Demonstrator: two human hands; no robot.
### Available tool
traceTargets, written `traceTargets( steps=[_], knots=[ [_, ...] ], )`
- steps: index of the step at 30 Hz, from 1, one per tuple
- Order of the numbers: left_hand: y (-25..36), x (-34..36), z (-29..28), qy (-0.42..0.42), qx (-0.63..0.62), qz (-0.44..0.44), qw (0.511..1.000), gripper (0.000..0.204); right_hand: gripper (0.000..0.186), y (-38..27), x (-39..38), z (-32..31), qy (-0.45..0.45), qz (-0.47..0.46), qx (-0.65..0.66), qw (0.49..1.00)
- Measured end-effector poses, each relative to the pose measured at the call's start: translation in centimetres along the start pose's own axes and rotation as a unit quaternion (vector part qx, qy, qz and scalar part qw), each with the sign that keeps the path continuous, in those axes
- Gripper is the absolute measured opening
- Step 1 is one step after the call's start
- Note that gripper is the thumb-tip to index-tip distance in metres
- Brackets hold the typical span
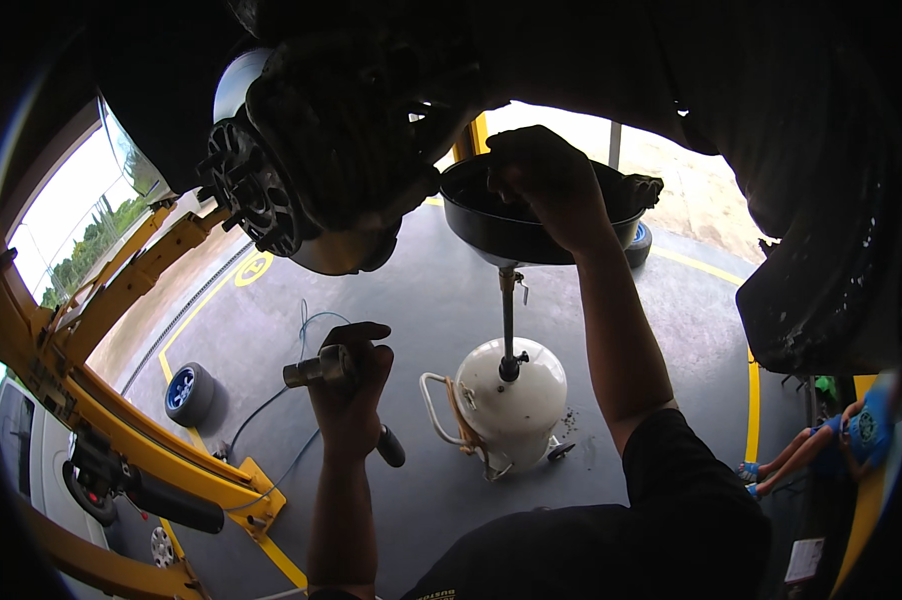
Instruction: The person removes bolts from a brake caliper using a ratchet, detaches the caliper, and removes the old brake pads. The person then installs new brake pads into the caliper and reattaches the caliper to the rotor. The person places the ratchet on a workbench and searches through tool drawers.
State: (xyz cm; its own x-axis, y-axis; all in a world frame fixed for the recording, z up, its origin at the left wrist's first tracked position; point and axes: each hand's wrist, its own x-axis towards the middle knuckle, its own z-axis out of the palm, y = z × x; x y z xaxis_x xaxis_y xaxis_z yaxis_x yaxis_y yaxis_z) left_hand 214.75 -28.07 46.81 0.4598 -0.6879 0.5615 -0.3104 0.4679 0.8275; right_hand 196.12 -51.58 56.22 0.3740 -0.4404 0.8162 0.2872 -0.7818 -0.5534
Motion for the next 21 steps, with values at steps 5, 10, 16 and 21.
traceTargets(
  steps=[5,10,16,21],
  knots=[
    [-0.1,-0.6,-0.6,0.008,-0.034,-0.044,0.998,0.017,0.014,0.2,0.0,0.3,0.03,-0.046,-0.051,0.997],
    [-0.1,-1.2,-1.2,0.01,-0.05,-0.059,0.997,0.018,0.015,-0.8,-0.1,-0.6,0.029,-0.104,-0.215,0.971],
    [-0.4,-2.8,-1.8,0.001,-0.076,-0.072,0.994,0.021,0.012,-3.6,-5.9,1.8,-0.082,-0.213,-0.183,0.956],
    [-2.2,-7.1,-3.3,-0.076,-0.177,-0.043,0.98,0.024,0.021,-3.5,-14.2,8.0,-0.145,0.035,0.155,0.977]
  ],
)
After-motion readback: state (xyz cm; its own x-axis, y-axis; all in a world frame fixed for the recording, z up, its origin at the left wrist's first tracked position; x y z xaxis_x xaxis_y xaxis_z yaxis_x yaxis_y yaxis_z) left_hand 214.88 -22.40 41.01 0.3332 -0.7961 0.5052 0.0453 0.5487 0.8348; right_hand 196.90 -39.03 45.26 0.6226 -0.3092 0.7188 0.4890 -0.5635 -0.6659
